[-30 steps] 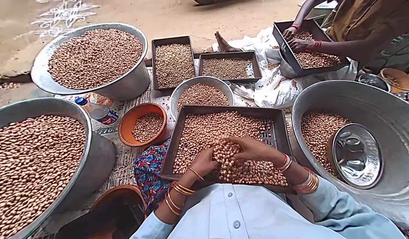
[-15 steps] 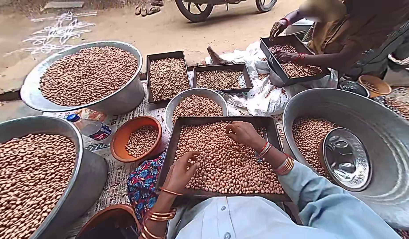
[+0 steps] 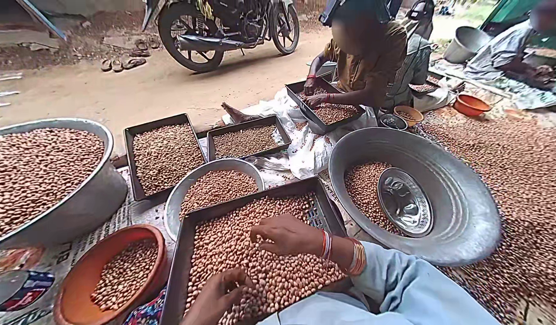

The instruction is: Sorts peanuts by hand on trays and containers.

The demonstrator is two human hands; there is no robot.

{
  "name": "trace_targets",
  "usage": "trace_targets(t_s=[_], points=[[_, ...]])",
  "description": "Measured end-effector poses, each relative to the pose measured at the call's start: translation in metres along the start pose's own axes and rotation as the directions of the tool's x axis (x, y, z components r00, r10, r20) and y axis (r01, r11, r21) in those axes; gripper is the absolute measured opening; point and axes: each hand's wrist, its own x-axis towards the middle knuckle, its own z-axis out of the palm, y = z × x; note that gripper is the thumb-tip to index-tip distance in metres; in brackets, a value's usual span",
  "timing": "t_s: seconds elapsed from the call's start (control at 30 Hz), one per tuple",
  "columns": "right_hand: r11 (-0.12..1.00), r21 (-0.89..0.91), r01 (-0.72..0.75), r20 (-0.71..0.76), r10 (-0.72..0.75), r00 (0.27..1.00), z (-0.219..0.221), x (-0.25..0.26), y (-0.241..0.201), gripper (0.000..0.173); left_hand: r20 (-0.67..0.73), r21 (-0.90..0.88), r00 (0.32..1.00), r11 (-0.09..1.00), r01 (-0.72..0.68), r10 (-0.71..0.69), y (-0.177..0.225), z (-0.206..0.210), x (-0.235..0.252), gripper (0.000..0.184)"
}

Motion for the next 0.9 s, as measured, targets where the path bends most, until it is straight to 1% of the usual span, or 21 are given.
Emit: trace_targets(t_s=[0.03,0.07,0.1,0.13,0.17,0.2,0.23,0.27,0.3,0.33,0.37,0.4,0.47,0.53,0.6,0.67,0.73,0.8,0.87,0.9], points=[[0.998,-0.038,-0.047,-0.01,0.047,0.999,-0.004,-0.003,0.008,0.023,-0.107,0.131,0.993,0.99,0.057,-0.043,0.001,-0.014,-0.009,0.011],[0.992,-0.064,-0.109,-0.006,0.108,0.994,-0.009,-0.006,0.017,0.025,-0.253,0.243,0.964,0.958,0.15,-0.086,0.001,-0.027,-0.018,0.014],[0.979,-0.089,-0.185,0.014,0.187,0.982,-0.015,-0.01,0.026,0.028,-0.406,0.32,0.909,0.917,0.237,-0.093,-0.001,-0.039,-0.027,0.018],[0.957,-0.113,-0.267,0.039,0.272,0.961,-0.019,-0.013,0.035,0.032,-0.534,0.375,0.844,0.879,0.295,-0.056,-0.004,-0.047,-0.033,0.021],[0.928,-0.14,-0.345,0.06,0.355,0.933,-0.023,-0.016,0.044,0.036,-0.617,0.415,0.787,0.85,0.324,0.002,-0.009,-0.055,-0.037,0.024],[0.897,-0.164,-0.411,0.073,0.426,0.902,-0.025,-0.019,0.053,0.039,-0.655,0.434,0.755,0.835,0.339,0.034,-0.012,-0.058,-0.039,0.029],[0.866,-0.18,-0.466,0.081,0.485,0.871,-0.026,-0.022,0.061,0.042,-0.649,0.436,0.76,0.837,0.33,0.038,-0.012,-0.058,-0.041,0.034],[0.834,-0.197,-0.516,0.089,0.539,0.838,-0.026,-0.025,0.068,0.044,-0.602,0.428,0.798,0.854,0.297,0.025,-0.012,-0.054,-0.04,0.037],[0.803,-0.211,-0.558,0.098,0.585,0.805,-0.025,-0.027,0.073,0.047,-0.519,0.403,0.854,0.874,0.273,-0.028,-0.011,-0.048,-0.039,0.038],[0.781,-0.222,-0.584,0.105,0.614,0.782,-0.022,-0.03,0.077,0.05,-0.414,0.376,0.903,0.882,0.283,-0.114,-0.008,-0.043,-0.036,0.037],[0.773,-0.227,-0.593,0.115,0.625,0.772,-0.019,-0.032,0.08,0.053,-0.305,0.371,0.928,0.871,0.321,-0.212,-0.005,-0.038,-0.033,0.037],[0.78,-0.218,-0.587,0.124,0.618,0.776,-0.016,-0.036,0.081,0.056,-0.212,0.401,0.926,0.836,0.375,-0.313,-0.003,-0.033,-0.028,0.037],[0.822,-0.187,-0.539,0.171,0.567,0.806,-0.007,-0.042,0.08,0.06,-0.121,0.507,0.879,0.733,0.454,-0.461,0.0,-0.021,-0.018,0.04],[0.879,-0.133,-0.458,0.294,0.477,0.829,0.003,-0.049,0.072,0.063,-0.091,0.587,0.853,0.664,0.463,-0.514,0.006,-0.006,-0.008,0.048],[0.925,-0.058,-0.375,0.41,0.365,0.836,0.016,-0.055,0.06,0.066,-0.015,0.625,0.858,0.665,0.409,-0.514,0.014,0.01,0.001,0.055],[0.95,0.034,-0.31,0.464,0.26,0.847,0.03,-0.06,0.047,0.071,0.051,0.635,0.867,0.686,0.356,-0.496,0.024,0.024,0.009,0.051],[0.934,0.137,-0.33,0.487,0.226,0.844,0.037,-0.061,0.035,0.079,0.09,0.567,0.879,0.75,0.341,-0.467,0.035,0.034,0.015,0.049],[0.899,0.248,-0.361,0.472,0.214,0.855,0.045,-0.059,0.028,0.083,0.113,0.412,0.908,0.851,0.327,-0.404,0.036,0.043,0.019,0.055],[0.836,0.381,-0.394,0.427,0.219,0.878,0.048,-0.059,0.022,0.088,0.1,0.187,0.952,0.945,0.269,-0.29,0.028,0.053,0.023,0.063],[0.799,0.442,-0.407,0.398,0.231,0.888,0.049,-0.059,0.019,0.089,0.078,0.057,0.967,0.97,0.237,-0.241,0.026,0.055,0.022,0.069]])
